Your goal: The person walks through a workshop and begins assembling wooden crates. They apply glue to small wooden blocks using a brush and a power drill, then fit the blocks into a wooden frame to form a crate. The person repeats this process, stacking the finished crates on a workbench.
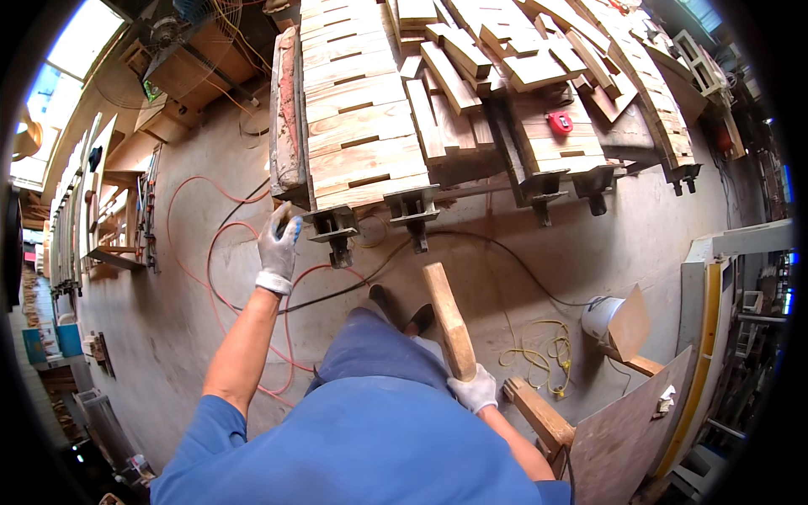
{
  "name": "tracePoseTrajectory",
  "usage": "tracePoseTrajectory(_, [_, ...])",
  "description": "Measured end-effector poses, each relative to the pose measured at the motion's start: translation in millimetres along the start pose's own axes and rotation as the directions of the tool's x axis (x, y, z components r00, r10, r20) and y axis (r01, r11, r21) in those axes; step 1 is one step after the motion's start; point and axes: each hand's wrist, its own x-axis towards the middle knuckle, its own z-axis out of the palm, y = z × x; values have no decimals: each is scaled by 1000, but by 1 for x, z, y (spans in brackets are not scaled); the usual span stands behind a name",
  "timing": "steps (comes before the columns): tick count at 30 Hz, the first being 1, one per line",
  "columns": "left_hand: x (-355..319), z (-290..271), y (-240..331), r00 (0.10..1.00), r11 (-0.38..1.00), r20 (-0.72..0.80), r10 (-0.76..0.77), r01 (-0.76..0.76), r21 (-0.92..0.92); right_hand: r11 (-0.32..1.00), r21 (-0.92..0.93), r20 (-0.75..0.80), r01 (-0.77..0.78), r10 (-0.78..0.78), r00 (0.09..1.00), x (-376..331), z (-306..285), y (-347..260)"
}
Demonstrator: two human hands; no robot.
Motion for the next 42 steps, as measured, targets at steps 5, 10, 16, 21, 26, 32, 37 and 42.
tracePoseTrajectory(5, [34, 18, 51, 890, 821, 402, 216, -389, 419, 999, 50, -19, 15, -14, 1000, 10, 15, -24])
tracePoseTrajectory(10, [38, 27, 39, 827, 816, 517, 219, -446, 368, 999, 36, -80, -18, 21, 997, -11, 40, -26])
tracePoseTrajectory(16, [53, 27, 27, 704, 737, 612, 362, -618, 275, 992, 81, -162, -95, 107, 981, -37, 76, -63])
tracePoseTrajectory(21, [55, 24, 26, 718, 787, 620, 316, -563, 251, 993, -106, -4, -56, 56, 998, -71, 115, -80])
tracePoseTrajectory(26, [54, 29, 16, 722, 783, 615, 318, -566, 259, 998, -42, 23, -46, 47, 999, -61, 148, -131])
tracePoseTrajectory(32, [57, 31, 4, 691, 711, 546, 473, -666, 227, 998, -68, 20, -18, 19, 1000, -78, 149, -133])
tracePoseTrajectory(37, [54, 30, 19, 708, 776, 621, 336, -582, 243, 995, 26, 7, -99, 99, 995, -89, 136, -154])
tracePoseTrajectory(42, [56, 26, 17, 715, 763, 623, 315, -582, 282, 996, 26, -168, -86, 89, 982, -77, 134, -126])
